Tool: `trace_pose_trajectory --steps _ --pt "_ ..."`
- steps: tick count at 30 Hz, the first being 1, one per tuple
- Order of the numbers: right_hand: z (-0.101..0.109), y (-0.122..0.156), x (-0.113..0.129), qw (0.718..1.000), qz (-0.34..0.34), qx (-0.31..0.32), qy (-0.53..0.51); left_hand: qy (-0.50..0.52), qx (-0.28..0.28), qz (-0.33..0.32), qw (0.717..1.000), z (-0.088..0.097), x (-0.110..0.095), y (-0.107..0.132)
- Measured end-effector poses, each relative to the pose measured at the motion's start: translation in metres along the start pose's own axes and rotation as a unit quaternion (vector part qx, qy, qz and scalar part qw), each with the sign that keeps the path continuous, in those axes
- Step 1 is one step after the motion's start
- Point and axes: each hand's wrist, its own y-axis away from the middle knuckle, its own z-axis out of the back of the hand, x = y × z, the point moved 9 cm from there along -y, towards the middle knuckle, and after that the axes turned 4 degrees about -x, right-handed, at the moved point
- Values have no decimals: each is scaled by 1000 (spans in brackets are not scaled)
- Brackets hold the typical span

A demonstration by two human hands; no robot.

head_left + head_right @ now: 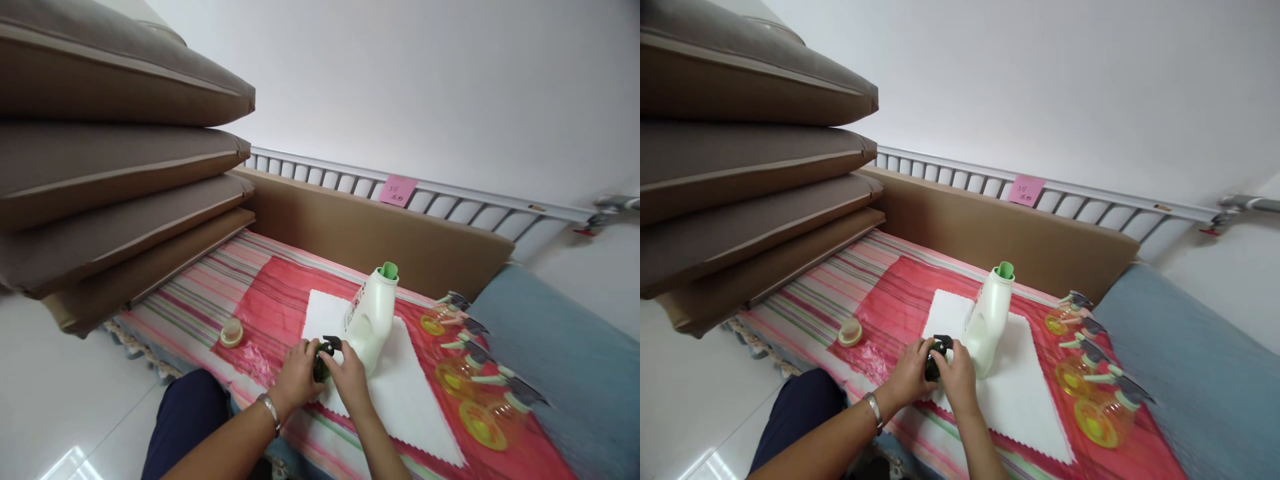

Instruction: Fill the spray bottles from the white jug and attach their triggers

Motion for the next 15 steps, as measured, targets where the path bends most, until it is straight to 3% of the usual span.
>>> trace_pose_trajectory --steps 15 --pt "2 0 6 1000 -6 11 15 5 -9 -6 1000 1 -1 0"
